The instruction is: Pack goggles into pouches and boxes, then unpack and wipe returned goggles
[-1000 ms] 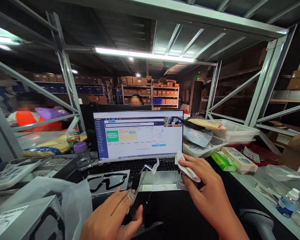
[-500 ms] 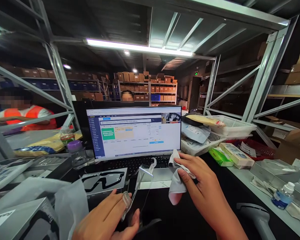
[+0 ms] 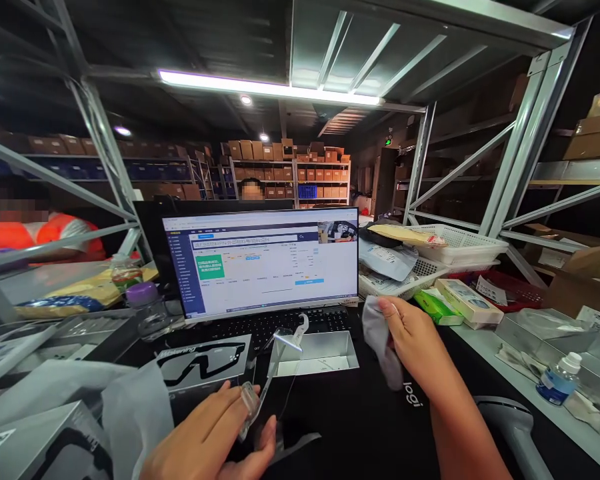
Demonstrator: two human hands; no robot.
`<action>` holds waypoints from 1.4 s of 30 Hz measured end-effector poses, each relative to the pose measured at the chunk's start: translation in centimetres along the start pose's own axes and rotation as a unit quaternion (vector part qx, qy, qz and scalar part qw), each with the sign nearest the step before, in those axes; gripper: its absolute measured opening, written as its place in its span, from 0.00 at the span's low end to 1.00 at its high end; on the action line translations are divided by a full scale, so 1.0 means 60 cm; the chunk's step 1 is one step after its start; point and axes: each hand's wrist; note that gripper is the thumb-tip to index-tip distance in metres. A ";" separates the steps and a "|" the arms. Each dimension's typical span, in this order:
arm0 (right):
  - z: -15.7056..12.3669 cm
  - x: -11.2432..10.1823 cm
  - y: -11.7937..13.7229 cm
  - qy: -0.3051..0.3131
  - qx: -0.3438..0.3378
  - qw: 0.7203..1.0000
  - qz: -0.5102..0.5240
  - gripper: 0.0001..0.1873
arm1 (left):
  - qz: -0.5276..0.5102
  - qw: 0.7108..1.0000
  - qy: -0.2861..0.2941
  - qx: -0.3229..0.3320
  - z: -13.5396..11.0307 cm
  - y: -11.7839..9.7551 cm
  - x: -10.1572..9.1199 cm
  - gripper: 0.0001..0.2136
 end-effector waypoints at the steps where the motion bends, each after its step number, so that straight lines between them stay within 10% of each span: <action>1: -0.001 0.008 0.005 0.016 0.008 0.997 0.078 0.29 | 0.001 1.000 0.006 -0.006 -0.003 0.001 0.001 0.04; 16: -0.021 0.115 0.068 0.155 0.242 0.776 0.561 0.22 | -0.008 0.997 0.014 -0.078 -0.012 0.003 0.009 0.04; 29: -0.133 0.134 0.131 0.318 0.008 0.773 0.549 0.24 | 0.066 0.997 0.040 -0.025 -0.020 -0.005 0.007 0.16; 36: -0.141 0.173 0.132 0.120 0.038 0.880 0.458 0.16 | 0.042 0.999 0.017 -0.007 -0.022 -0.023 0.021 0.17; 42: -0.138 0.164 0.136 0.100 0.109 0.822 0.549 0.29 | -0.025 0.999 -0.013 0.038 -0.028 -0.014 0.032 0.09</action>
Point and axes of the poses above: each hand's wrist, its own z-axis towards the middle knuckle, its own x-axis out of the palm, y = z × x, and after that the axes turned 6 degrees about -z, right-handed
